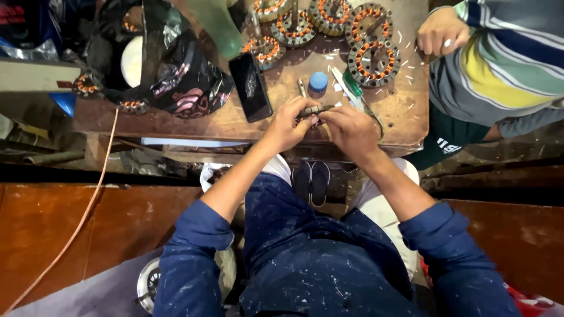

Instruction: The person assembles a circular electrical component by inserting small white pieces into slots around its perimeter. They use a green-handled tool to press the pieces into place and handle multiple similar components on the table.

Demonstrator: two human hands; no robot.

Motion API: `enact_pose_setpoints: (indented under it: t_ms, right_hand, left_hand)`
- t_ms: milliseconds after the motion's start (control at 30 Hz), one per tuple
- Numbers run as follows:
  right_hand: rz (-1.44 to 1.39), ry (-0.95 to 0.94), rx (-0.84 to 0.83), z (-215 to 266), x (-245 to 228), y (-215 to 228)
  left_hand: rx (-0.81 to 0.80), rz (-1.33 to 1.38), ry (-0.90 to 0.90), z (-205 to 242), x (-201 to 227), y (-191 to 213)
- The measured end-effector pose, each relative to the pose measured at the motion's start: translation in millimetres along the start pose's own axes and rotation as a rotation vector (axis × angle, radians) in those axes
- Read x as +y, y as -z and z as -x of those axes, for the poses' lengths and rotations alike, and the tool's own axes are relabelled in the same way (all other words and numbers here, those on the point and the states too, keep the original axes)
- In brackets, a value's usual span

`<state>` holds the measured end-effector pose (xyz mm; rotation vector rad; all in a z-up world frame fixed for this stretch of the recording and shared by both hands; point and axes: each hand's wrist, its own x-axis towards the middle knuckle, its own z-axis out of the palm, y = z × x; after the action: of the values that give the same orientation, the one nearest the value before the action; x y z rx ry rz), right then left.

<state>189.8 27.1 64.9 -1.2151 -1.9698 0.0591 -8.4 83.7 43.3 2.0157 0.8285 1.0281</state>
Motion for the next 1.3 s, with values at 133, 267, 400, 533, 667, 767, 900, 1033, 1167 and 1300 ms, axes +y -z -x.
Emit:
enact_pose_setpoints:
  t_ms: [133, 267, 400, 533, 667, 767, 900, 1033, 1167, 1300]
  right_hand:
    - [-0.022, 0.006, 0.02, -1.5, -1.9, -0.1]
    - [-0.103, -0.03, -0.015, -1.4, 1.8, 4.3]
    - [-0.089, -0.019, 0.023, 0.1, 4.3, -2.2]
    - [-0.047, -0.061, 0.088, 7.1, 3.3, -11.2]
    - [-0.356, -0.348, 0.17, 30.3, 6.8, -22.2]
    - [-0.71, -0.484, -0.02, 46.7, 10.2, -29.0]
    - [-0.523, -0.231, 0.009, 64.2, 3.8, -30.3]
    - [-0.46, -0.174, 0.06, 67.9, -6.5, -34.5]
    - [-0.439, -0.151, 0.084, 65.7, -9.1, -38.4]
    - [-0.438, -0.201, 0.085, 65.1, -8.3, -39.0]
  left_hand:
    - [-0.042, 0.04, -0.006, -1.3, 0.2, 4.4]
    - [-0.004, 0.015, -0.008, -0.1, 0.3, 1.2]
    - [-0.023, 0.03, 0.036, 0.6, -3.1, -1.6]
    - [-0.064, 0.074, 0.084, -4.8, 0.9, 4.0]
    - [-0.12, 0.035, -0.107, 5.6, 5.0, 13.5]
    - [-0.172, -0.07, -0.236, 19.2, 4.9, 18.2]
    - [-0.099, -0.218, -0.311, 42.0, 1.8, 10.3]
    - [-0.063, -0.262, -0.369, 53.3, -8.7, 4.1]
    - [0.012, -0.283, -0.395, 53.1, -14.9, -2.3]
    - [-0.005, -0.27, -0.363, 48.2, -12.8, -3.4]
